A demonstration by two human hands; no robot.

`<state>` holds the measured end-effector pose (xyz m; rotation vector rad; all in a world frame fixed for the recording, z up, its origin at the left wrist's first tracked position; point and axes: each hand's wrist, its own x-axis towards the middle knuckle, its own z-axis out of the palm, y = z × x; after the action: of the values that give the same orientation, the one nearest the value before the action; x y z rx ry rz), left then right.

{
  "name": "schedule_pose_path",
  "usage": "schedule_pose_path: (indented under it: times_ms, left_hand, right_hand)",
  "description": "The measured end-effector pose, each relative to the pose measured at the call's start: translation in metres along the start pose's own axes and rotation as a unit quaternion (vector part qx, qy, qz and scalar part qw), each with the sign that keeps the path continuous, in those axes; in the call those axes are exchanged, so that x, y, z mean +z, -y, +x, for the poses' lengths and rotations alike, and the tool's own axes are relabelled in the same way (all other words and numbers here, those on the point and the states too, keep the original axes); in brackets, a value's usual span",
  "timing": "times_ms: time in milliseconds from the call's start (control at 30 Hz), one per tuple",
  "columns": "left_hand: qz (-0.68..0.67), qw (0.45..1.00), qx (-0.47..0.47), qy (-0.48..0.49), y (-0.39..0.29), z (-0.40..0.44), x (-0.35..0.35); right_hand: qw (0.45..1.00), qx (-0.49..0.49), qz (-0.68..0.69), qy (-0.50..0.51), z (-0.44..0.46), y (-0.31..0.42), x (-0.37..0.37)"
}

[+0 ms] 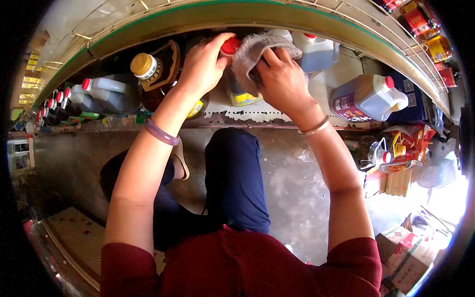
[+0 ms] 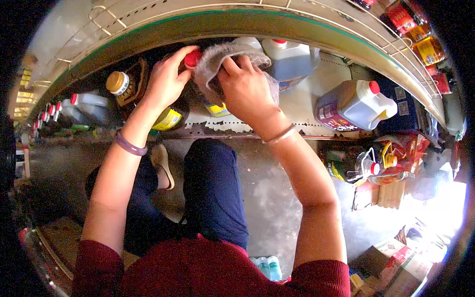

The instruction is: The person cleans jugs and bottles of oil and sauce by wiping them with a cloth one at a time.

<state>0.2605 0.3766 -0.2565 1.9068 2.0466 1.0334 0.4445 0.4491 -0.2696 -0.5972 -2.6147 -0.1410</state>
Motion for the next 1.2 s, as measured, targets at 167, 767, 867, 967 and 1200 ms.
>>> schedule_pose_path:
  times_ms: [167, 767, 867, 967, 1200]
  left_hand:
    - [-0.005, 1.0, 0.0, -0.016, 0.005, 0.001, 0.003]
    - [-0.012, 0.983, -0.171, -0.066, 0.007, -0.025, 0.014]
    - [-0.108, 0.98, -0.063, -0.156, 0.024, -0.028, 0.029]
    - [-0.085, 0.986, -0.04, -0.138, 0.026, -0.032, 0.034]
    - [-0.127, 0.979, 0.014, -0.162, 0.022, -0.027, 0.033]
  right_hand:
    - [0.934, 0.17, 0.139, 0.282, -0.075, -0.013, -0.006]
    - [0.996, 0.009, 0.088, -0.024, 0.095, -0.006, 0.034]
    - [0.922, 0.0, 0.384, -0.056, 0.107, -0.024, 0.045]
    - [0.993, 0.039, 0.092, 0.068, 0.104, -0.025, 0.038]
    - [0.973, 0.081, 0.167, -0.135, -0.036, 0.02, 0.04]
